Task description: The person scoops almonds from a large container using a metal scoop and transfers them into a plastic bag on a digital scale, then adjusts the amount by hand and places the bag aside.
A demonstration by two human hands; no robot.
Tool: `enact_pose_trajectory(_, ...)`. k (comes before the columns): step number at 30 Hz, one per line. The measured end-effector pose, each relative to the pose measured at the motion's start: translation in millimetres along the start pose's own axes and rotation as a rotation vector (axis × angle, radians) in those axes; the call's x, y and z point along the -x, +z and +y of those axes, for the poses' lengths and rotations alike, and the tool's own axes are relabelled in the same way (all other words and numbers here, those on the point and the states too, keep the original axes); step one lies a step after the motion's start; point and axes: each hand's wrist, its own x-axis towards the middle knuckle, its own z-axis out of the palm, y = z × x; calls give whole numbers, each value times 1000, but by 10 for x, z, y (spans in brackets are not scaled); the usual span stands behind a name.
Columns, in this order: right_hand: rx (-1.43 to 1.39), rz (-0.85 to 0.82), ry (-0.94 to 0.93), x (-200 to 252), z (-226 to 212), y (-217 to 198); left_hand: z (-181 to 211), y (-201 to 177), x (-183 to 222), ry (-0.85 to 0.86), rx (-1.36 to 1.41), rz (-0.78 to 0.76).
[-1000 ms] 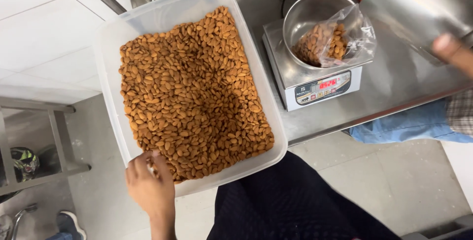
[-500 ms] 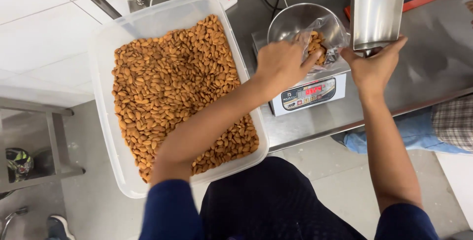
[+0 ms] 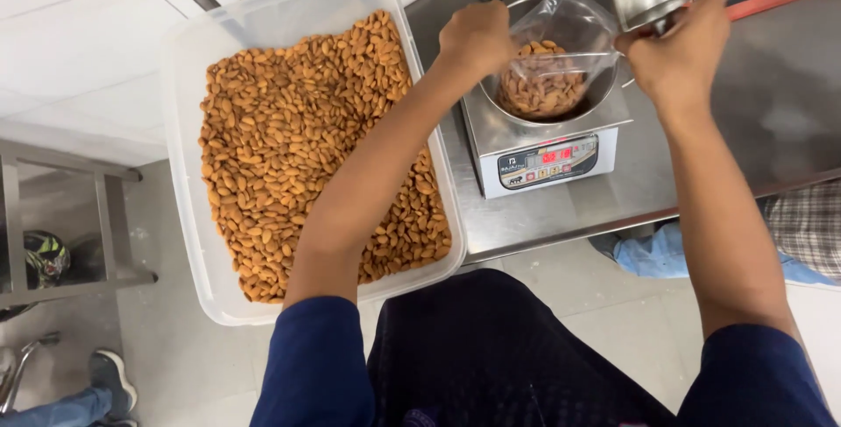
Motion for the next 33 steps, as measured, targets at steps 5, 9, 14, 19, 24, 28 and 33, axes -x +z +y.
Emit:
enact_pose_trajectory(5,-197,-52,108,7,106,25,-185,220,-137,-46,57,-60)
enact_pose_trajectory(9,-438,-125,291,71,129,-148,-169,229,-105,-41,78,-99)
enact_pose_trajectory(14,-514,-165,316,109,-163,-298,-82,56,7,-20,108,-130)
enact_pose_trajectory(19,-504,-252,421,149,-756,-642,-374,-450,462,35,55,-96)
enact_pose_trajectory(24,-390,-479,587,215,-973,-386,-1198,-1219,1533,151,54,6)
enact_pose_trajectory(28,212,-703,175,177,-1873,110,-1568,-1588,2632,-16,50,274)
enact_pose_trajectory(33,534,-817,-228,207,-2398,954,-1873,-1273,3705,-352,88,609)
